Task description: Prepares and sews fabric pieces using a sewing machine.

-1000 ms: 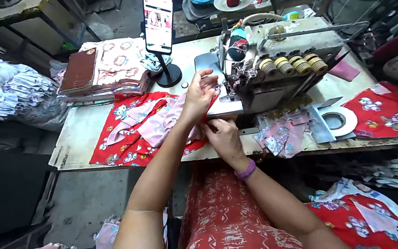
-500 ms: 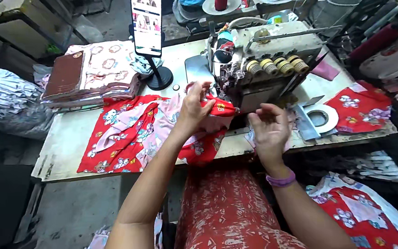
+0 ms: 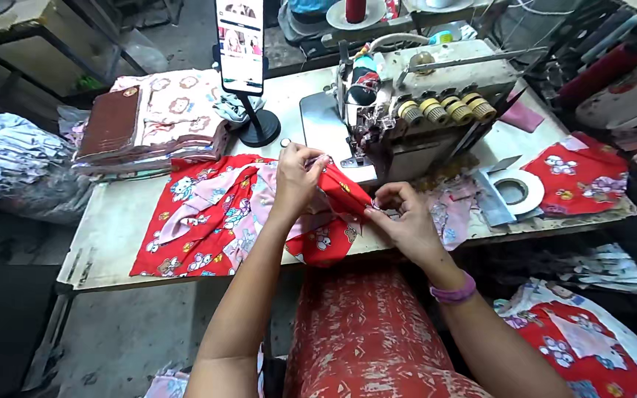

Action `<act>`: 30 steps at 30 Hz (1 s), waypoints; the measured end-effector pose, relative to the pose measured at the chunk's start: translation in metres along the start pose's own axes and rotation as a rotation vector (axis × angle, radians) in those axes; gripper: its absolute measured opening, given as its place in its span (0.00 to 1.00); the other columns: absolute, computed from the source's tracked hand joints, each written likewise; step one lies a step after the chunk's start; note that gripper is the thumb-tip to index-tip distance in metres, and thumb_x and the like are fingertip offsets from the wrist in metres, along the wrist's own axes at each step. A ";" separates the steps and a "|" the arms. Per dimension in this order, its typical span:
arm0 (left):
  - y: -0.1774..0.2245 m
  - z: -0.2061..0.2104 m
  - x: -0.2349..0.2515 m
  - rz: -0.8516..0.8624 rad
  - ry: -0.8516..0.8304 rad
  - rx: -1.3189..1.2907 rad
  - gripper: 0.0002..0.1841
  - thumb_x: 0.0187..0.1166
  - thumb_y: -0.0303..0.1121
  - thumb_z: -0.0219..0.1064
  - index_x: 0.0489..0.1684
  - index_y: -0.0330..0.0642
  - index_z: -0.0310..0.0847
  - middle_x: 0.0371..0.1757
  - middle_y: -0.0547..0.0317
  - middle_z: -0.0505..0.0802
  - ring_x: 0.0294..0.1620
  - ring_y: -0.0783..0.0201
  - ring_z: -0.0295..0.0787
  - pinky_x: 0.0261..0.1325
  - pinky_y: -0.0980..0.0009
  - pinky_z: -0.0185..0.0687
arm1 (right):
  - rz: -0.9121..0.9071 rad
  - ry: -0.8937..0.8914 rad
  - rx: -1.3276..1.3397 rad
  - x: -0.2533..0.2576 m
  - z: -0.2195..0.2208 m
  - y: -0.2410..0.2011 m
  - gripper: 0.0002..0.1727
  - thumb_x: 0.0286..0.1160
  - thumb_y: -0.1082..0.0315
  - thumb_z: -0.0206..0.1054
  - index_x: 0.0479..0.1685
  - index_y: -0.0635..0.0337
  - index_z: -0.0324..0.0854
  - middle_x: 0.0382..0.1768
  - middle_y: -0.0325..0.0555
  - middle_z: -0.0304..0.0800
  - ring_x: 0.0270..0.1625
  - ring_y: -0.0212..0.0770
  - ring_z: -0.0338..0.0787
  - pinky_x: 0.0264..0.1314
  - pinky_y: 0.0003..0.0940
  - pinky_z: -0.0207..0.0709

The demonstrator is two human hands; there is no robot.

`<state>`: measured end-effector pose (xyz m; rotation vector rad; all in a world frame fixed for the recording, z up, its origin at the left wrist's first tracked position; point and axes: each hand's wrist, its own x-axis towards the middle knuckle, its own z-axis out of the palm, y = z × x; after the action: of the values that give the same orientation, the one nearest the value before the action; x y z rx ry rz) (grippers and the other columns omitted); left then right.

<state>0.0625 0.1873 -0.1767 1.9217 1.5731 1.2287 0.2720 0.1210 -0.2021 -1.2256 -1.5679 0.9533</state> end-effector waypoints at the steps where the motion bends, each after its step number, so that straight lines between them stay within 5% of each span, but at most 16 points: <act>1: 0.002 0.000 -0.006 0.086 0.015 -0.017 0.08 0.77 0.28 0.71 0.41 0.30 0.91 0.49 0.40 0.89 0.55 0.48 0.84 0.61 0.54 0.77 | 0.061 -0.068 0.020 0.001 -0.002 -0.005 0.25 0.67 0.73 0.76 0.65 0.65 0.77 0.38 0.41 0.87 0.41 0.27 0.86 0.48 0.24 0.80; 4: 0.022 -0.007 -0.023 0.314 0.048 -0.092 0.06 0.81 0.24 0.66 0.46 0.29 0.85 0.56 0.43 0.89 0.62 0.59 0.86 0.68 0.67 0.80 | 0.132 -0.221 0.143 0.008 -0.008 -0.027 0.30 0.69 0.69 0.75 0.74 0.63 0.77 0.29 0.31 0.84 0.30 0.21 0.81 0.37 0.17 0.77; 7: 0.040 -0.018 -0.033 0.388 0.202 -0.065 0.07 0.76 0.24 0.72 0.46 0.34 0.93 0.43 0.49 0.83 0.46 0.64 0.79 0.52 0.74 0.74 | 0.119 -0.226 0.217 0.012 -0.003 -0.047 0.06 0.73 0.73 0.74 0.46 0.61 0.89 0.21 0.30 0.85 0.21 0.19 0.78 0.26 0.15 0.72; 9: 0.047 -0.034 -0.039 0.319 0.247 -0.104 0.08 0.78 0.25 0.72 0.50 0.34 0.92 0.37 0.56 0.83 0.36 0.73 0.77 0.41 0.81 0.72 | 0.015 -0.169 0.107 0.012 0.005 -0.053 0.05 0.68 0.71 0.77 0.34 0.58 0.86 0.28 0.33 0.85 0.26 0.21 0.81 0.30 0.17 0.77; 11: 0.052 -0.051 -0.044 0.180 0.256 -0.321 0.08 0.84 0.27 0.66 0.53 0.39 0.87 0.35 0.71 0.89 0.25 0.86 0.75 0.28 0.89 0.71 | -0.075 -0.142 0.042 0.008 0.012 -0.056 0.07 0.65 0.69 0.79 0.33 0.57 0.84 0.38 0.37 0.85 0.38 0.25 0.85 0.41 0.23 0.81; 13: 0.058 -0.060 -0.040 0.142 0.337 -0.495 0.05 0.86 0.27 0.62 0.51 0.45 0.81 0.32 0.78 0.90 0.21 0.85 0.80 0.23 0.86 0.77 | -0.089 -0.185 0.106 0.005 0.019 -0.062 0.08 0.63 0.70 0.79 0.33 0.55 0.83 0.34 0.33 0.88 0.36 0.21 0.86 0.40 0.19 0.81; 15: 0.067 -0.062 -0.032 0.211 0.372 -0.497 0.04 0.87 0.24 0.59 0.52 0.43 0.75 0.35 0.78 0.91 0.30 0.82 0.88 0.32 0.81 0.88 | -0.041 -0.252 0.254 0.005 0.023 -0.069 0.08 0.65 0.74 0.77 0.36 0.57 0.83 0.29 0.32 0.88 0.32 0.21 0.87 0.38 0.17 0.83; 17: 0.067 -0.053 -0.021 0.277 0.238 -0.365 0.09 0.84 0.22 0.61 0.57 0.31 0.72 0.44 0.64 0.91 0.43 0.77 0.90 0.49 0.76 0.89 | 0.009 -0.252 0.317 0.009 0.023 -0.071 0.05 0.73 0.74 0.73 0.44 0.59 0.84 0.29 0.32 0.89 0.30 0.20 0.87 0.37 0.17 0.83; 19: 0.048 -0.030 -0.009 0.232 -0.009 -0.104 0.18 0.81 0.26 0.67 0.64 0.24 0.73 0.53 0.45 0.93 0.52 0.61 0.94 0.59 0.63 0.88 | 0.035 -0.155 0.285 0.015 0.017 -0.057 0.07 0.76 0.73 0.71 0.50 0.60 0.85 0.30 0.33 0.92 0.30 0.22 0.88 0.36 0.20 0.84; 21: 0.020 -0.003 -0.002 0.203 -0.189 0.086 0.17 0.83 0.29 0.65 0.63 0.25 0.80 0.56 0.37 0.92 0.58 0.45 0.92 0.65 0.47 0.82 | 0.055 0.030 0.087 0.018 0.002 -0.027 0.12 0.78 0.71 0.70 0.57 0.63 0.83 0.39 0.41 0.92 0.36 0.29 0.90 0.42 0.29 0.86; 23: 0.003 0.011 0.003 0.237 -0.179 0.137 0.14 0.85 0.29 0.62 0.60 0.27 0.85 0.60 0.38 0.92 0.64 0.44 0.90 0.71 0.48 0.80 | 0.065 0.238 -0.142 0.017 -0.016 -0.001 0.17 0.81 0.68 0.67 0.64 0.65 0.81 0.48 0.51 0.92 0.41 0.38 0.92 0.46 0.38 0.87; 25: -0.001 0.014 0.006 0.238 -0.172 0.140 0.16 0.83 0.28 0.62 0.63 0.27 0.85 0.67 0.38 0.90 0.73 0.42 0.84 0.79 0.47 0.72 | 0.003 0.347 -0.269 0.009 -0.023 0.011 0.17 0.82 0.68 0.66 0.65 0.68 0.81 0.51 0.56 0.90 0.43 0.38 0.89 0.46 0.34 0.83; 30: -0.002 0.015 0.022 0.140 -0.215 0.293 0.21 0.85 0.35 0.55 0.70 0.39 0.86 0.80 0.45 0.82 0.86 0.41 0.69 0.85 0.36 0.53 | -0.396 0.244 -0.360 0.008 0.007 0.016 0.16 0.80 0.66 0.65 0.58 0.63 0.91 0.53 0.57 0.87 0.52 0.42 0.87 0.56 0.33 0.82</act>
<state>0.0732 0.2123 -0.1782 2.2940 1.5977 0.8416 0.2695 0.1320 -0.2177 -1.1562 -1.7404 0.2635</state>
